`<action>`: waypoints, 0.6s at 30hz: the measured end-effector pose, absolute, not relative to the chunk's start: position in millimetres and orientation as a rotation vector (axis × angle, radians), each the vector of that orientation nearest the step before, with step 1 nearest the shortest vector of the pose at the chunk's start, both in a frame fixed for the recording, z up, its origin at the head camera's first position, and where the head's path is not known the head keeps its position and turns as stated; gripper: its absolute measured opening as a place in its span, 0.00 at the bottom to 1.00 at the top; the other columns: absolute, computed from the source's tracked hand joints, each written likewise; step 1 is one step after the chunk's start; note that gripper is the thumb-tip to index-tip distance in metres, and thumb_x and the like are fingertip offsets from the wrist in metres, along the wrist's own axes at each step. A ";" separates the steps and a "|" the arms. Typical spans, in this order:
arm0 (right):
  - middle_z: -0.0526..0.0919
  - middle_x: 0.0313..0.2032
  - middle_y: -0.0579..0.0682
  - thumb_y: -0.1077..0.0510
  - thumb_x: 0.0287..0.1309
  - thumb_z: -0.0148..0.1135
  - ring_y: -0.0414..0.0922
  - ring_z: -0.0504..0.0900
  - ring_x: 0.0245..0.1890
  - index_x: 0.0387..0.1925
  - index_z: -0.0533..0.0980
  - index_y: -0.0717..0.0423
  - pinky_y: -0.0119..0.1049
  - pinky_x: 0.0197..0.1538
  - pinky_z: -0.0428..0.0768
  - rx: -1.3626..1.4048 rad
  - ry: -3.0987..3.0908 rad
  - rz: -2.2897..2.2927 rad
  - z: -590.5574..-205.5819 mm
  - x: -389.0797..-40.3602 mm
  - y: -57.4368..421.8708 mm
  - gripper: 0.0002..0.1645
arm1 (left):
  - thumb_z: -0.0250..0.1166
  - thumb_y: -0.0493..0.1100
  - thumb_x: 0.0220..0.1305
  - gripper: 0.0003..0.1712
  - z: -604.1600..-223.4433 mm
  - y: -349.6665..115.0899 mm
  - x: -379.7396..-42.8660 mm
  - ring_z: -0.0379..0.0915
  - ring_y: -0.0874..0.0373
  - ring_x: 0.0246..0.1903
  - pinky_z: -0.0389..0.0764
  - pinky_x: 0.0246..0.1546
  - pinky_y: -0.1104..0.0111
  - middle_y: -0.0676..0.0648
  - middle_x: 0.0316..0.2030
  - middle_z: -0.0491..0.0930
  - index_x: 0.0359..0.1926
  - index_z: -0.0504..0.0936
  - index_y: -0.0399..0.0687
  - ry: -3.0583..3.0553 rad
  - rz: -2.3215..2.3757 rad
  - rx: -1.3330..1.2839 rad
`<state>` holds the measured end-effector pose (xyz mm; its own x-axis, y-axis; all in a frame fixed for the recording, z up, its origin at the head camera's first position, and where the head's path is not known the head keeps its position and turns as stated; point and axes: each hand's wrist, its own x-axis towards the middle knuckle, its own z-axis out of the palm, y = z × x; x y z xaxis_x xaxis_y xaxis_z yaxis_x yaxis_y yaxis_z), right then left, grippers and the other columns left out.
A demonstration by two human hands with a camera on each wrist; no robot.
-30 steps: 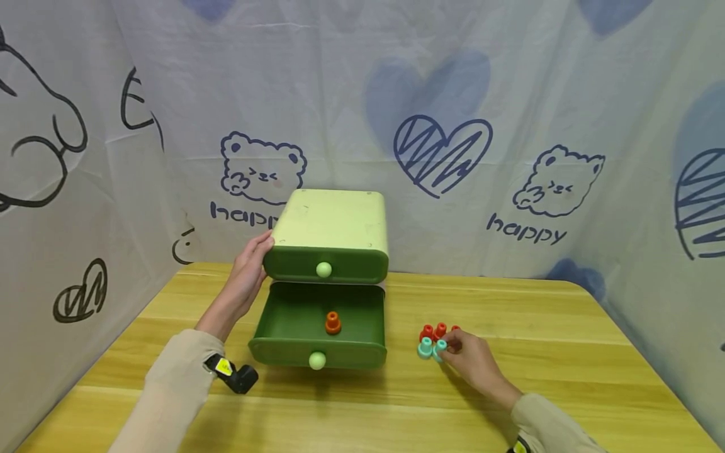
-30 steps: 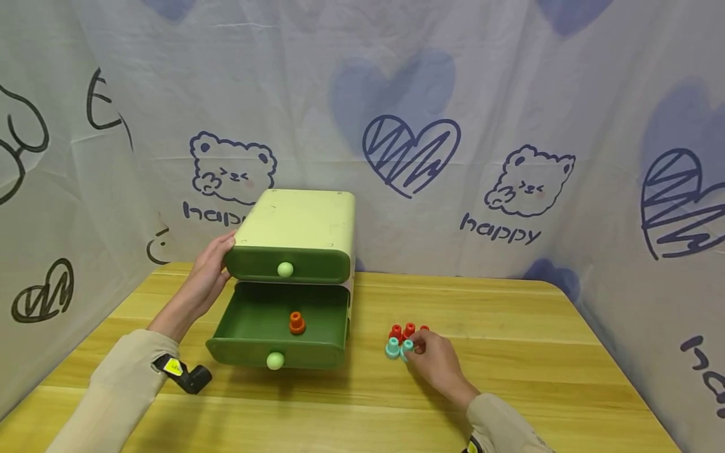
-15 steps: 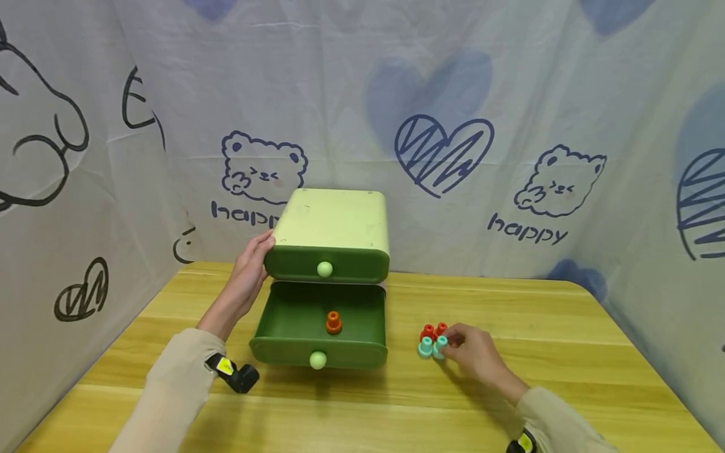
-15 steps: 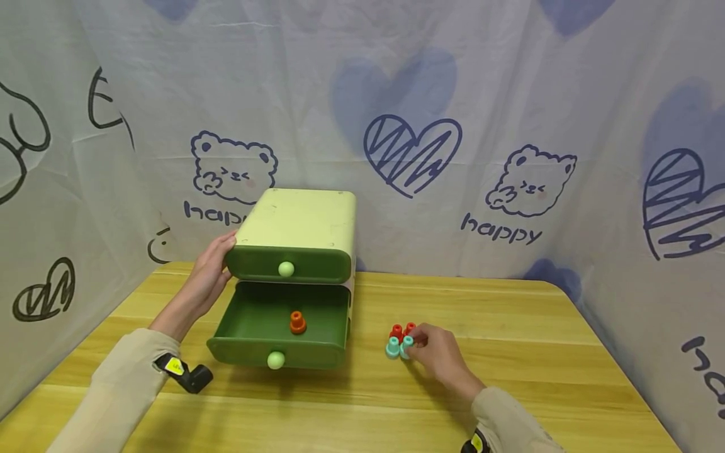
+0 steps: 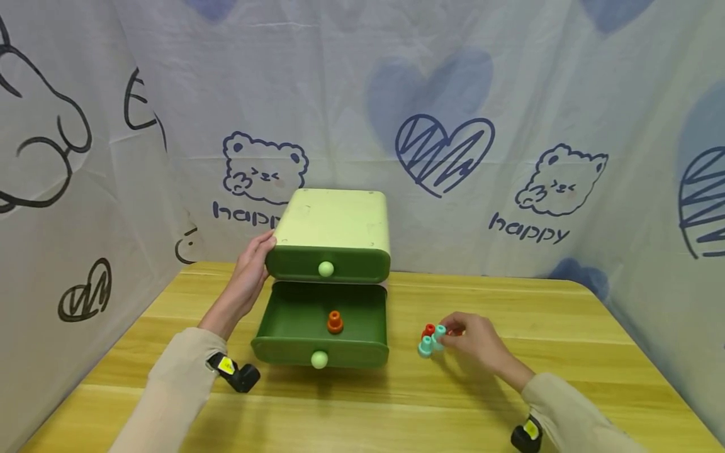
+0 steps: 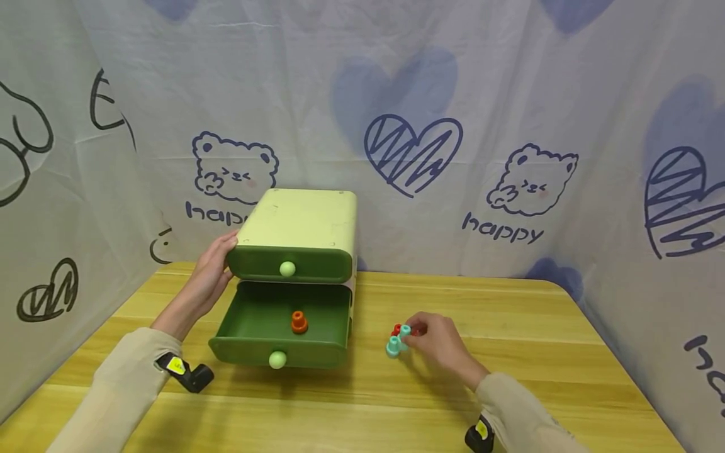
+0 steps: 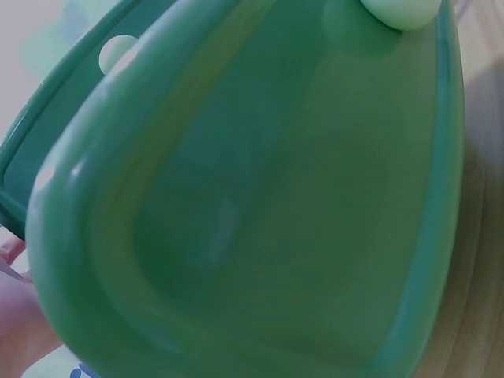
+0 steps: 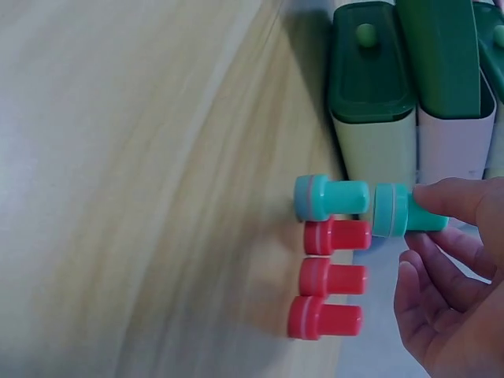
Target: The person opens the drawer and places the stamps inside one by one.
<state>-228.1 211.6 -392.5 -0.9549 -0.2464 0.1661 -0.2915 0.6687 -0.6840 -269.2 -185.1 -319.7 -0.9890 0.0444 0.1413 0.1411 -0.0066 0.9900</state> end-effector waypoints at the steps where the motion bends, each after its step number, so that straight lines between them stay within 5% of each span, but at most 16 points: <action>1: 0.83 0.32 0.47 0.62 0.52 0.71 0.43 0.77 0.32 0.37 0.82 0.63 0.34 0.33 0.77 0.464 -2.818 1.167 -390.6 -228.2 211.1 0.10 | 0.44 0.51 0.76 0.35 -319.7 -185.1 -269.1 0.45 0.49 0.71 0.51 0.69 0.55 0.42 0.74 0.45 0.75 0.46 0.40 -2.164 -2.173 -0.201; 18: 0.80 0.32 0.48 0.63 0.54 0.68 0.43 0.78 0.31 0.41 0.80 0.63 0.36 0.31 0.78 0.377 -2.898 1.357 -357.5 -222.9 195.7 0.13 | 0.44 0.51 0.75 0.36 -317.7 -184.6 -270.0 0.45 0.49 0.71 0.52 0.69 0.56 0.42 0.74 0.45 0.75 0.45 0.40 -2.182 -2.181 -0.167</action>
<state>-222.9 195.7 -357.5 -0.9694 -0.2440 0.0260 -0.1763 0.6187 -0.7656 -270.0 -184.6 -317.7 -0.9928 0.0397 0.1131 0.1131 -0.0015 0.9936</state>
